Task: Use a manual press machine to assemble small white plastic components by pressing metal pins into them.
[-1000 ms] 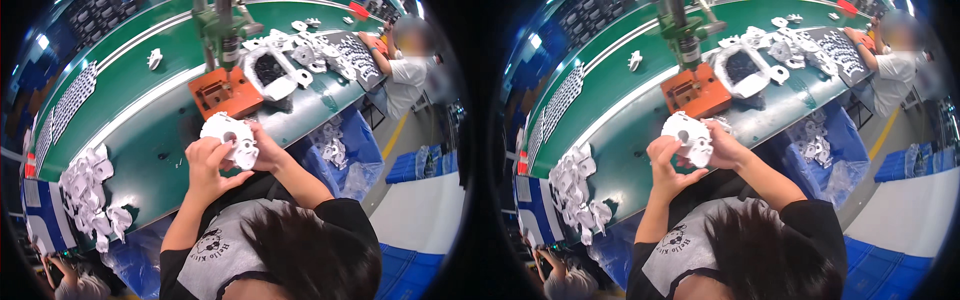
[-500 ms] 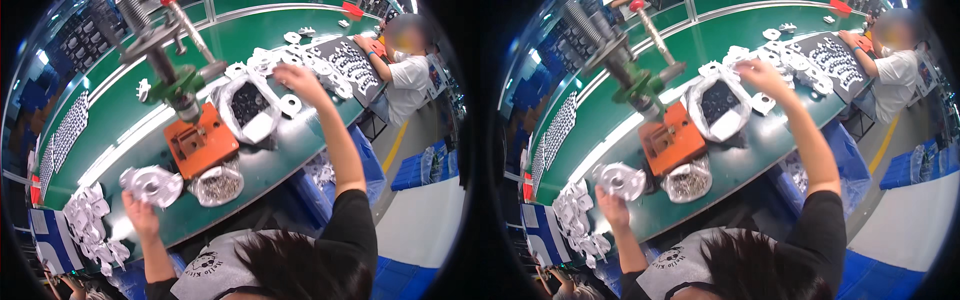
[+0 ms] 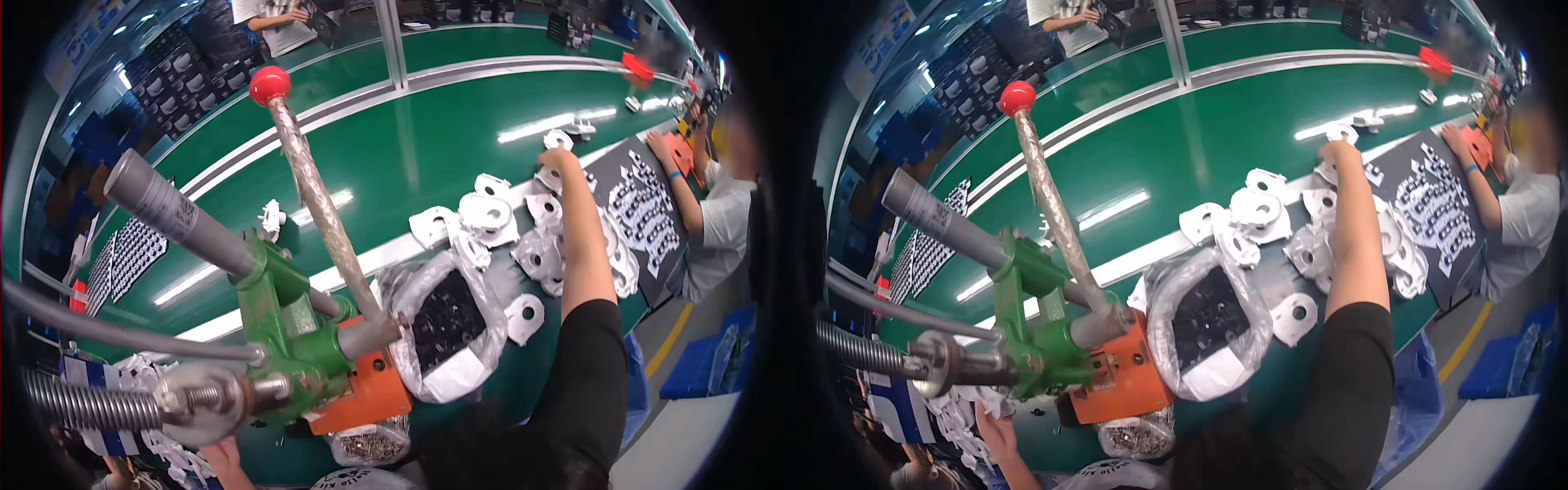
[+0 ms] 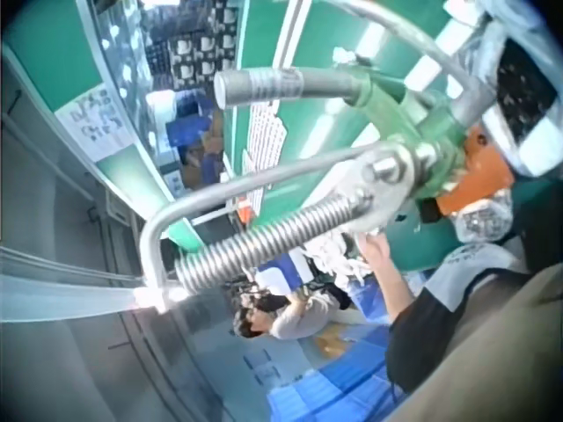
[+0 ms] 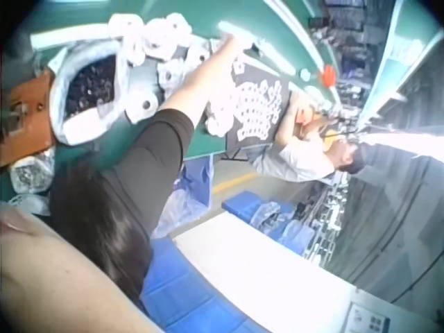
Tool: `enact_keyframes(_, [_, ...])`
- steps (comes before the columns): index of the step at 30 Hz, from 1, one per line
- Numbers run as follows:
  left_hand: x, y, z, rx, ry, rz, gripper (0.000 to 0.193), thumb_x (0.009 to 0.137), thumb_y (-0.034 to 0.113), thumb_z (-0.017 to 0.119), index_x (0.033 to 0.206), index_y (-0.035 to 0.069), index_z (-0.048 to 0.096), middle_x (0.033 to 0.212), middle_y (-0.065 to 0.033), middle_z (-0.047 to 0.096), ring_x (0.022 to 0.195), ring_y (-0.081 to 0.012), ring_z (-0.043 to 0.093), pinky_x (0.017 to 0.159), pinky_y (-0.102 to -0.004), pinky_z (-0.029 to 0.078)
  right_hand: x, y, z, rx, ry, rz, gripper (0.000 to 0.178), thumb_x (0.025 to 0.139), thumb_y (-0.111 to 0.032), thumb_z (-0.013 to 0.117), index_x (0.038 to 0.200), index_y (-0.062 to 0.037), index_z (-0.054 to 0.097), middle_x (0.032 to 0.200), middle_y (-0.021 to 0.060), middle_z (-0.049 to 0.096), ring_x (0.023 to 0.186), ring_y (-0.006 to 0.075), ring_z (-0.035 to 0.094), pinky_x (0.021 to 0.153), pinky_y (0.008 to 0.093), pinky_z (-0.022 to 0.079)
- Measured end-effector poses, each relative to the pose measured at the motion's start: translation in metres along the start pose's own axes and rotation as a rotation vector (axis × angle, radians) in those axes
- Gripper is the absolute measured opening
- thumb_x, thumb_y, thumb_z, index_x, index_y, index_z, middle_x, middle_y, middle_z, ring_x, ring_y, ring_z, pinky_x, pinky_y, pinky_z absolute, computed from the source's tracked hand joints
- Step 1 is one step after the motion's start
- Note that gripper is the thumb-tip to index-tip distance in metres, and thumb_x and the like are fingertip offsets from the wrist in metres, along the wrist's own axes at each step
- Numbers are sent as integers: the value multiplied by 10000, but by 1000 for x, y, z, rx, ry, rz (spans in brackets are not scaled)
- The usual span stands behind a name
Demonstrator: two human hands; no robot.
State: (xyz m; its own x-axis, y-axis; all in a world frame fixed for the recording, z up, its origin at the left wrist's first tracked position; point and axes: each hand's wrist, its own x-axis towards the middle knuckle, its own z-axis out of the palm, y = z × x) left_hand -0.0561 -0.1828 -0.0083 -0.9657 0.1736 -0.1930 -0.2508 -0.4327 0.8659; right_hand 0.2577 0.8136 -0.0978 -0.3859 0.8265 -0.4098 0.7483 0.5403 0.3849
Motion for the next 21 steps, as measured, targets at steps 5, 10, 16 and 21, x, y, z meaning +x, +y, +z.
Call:
enact_keyframes(5, [-24, 6, 52, 9, 12, -38, 340, 950, 268, 471, 1230, 75, 488, 1167, -64, 577, 1022, -201, 568, 883, -383, 452, -94, -92, -70, 553, 119, 206, 489, 747, -365, 589, 1141, -80, 626, 1235, 142, 569, 805, 225, 662, 788, 395, 494])
enact_keyframes(10, [-1, 10, 40, 58, -226, -41, 348, 950, 252, 484, 1234, 52, 488, 1180, -82, 576, 1042, -214, 570, 869, -391, 475, -119, -52, -84, 376, 313, -102, 550, 724, -458, 598, 934, 46, 667, 945, 243, 658, 865, 346, 649, 754, 406, 497])
enact_keyframes(16, [12, 13, 33, 85, -180, -23, 408, 946, 264, 488, 1269, 17, 455, 1223, -101, 557, 1054, -225, 569, 881, -388, 466, -154, -19, -92, 615, 705, 201, 424, 800, -316, 574, 951, 75, 639, 956, 287, 630, 928, 412, 612, 832, 449, 476])
enact_keyframes(21, [30, 29, -1, 100, -247, 23, 354, 926, 255, 540, 1208, 42, 519, 1185, -81, 582, 1024, -215, 583, 919, -385, 450, -107, -6, -72, 491, 558, 75, 387, 808, -211, 540, 1107, 33, 574, 1093, 264, 604, 1053, 384, 571, 914, 428, 438])
